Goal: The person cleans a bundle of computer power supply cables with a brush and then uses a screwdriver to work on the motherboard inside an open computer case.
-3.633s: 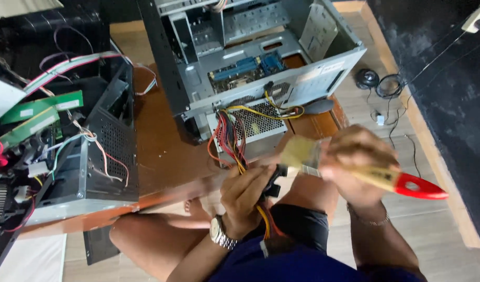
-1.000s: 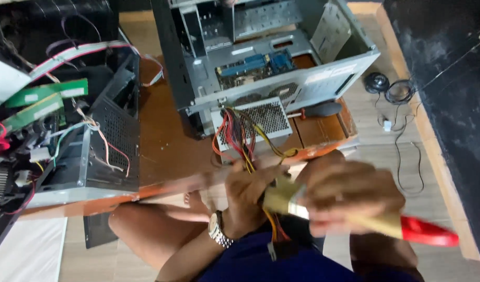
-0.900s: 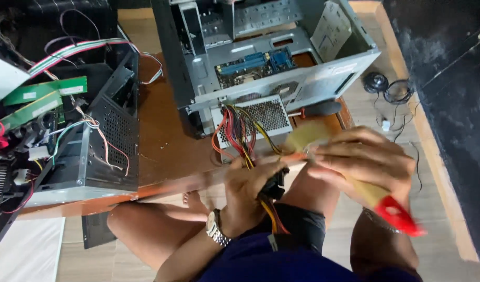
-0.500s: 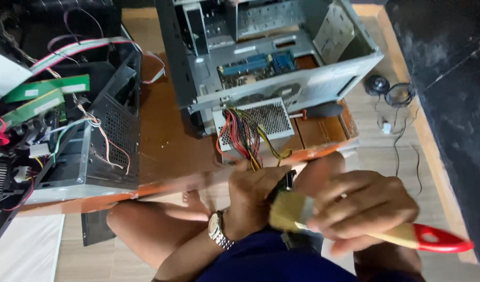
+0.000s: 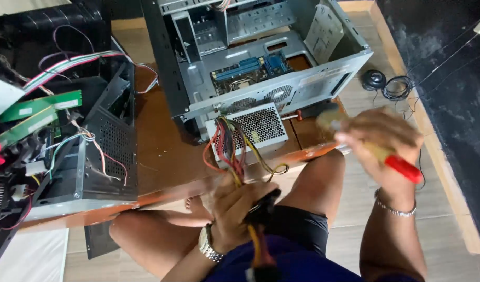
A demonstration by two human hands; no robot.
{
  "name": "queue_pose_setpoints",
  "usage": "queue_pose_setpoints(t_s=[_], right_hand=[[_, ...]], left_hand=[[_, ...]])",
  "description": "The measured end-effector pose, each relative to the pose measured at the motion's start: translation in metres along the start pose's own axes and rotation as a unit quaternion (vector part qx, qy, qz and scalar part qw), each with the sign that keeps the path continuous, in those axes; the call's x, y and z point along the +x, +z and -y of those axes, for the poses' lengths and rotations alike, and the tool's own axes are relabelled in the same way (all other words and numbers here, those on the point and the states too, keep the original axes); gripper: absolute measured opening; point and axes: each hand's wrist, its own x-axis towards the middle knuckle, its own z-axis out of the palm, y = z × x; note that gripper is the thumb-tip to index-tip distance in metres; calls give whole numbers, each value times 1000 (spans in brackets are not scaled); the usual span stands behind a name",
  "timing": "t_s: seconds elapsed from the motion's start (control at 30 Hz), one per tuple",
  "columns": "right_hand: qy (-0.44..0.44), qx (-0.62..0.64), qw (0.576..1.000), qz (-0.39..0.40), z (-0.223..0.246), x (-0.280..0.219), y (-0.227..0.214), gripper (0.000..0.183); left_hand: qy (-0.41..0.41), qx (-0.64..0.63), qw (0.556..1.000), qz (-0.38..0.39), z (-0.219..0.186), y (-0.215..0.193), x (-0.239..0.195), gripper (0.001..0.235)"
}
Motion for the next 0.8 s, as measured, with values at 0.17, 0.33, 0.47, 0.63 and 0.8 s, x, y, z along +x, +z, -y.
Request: queue_pose_setpoints(t_s=[0.17,0.33,0.47,0.63,0.8], right_hand=[[32,-231,972,29,-40,-25,15,30],[20,-299,954,8,-51,-56,60,22],[100,-319,942,-40,-80,-96,111,23],[186,-194,962,40,-127,-118,128,30],[111,-83,990,26,-145,-112,130,37]], left_hand=[[-11,-4,992,-127,6,-9,-25,23],[30,57,967,-246,20,-10,-31,12],[0,33,965,-260,27,-16,-50,15],[-99,-41,955,-276,25,-15,-58,15],[-124,-130,943,-281,31,-16,-61,17]])
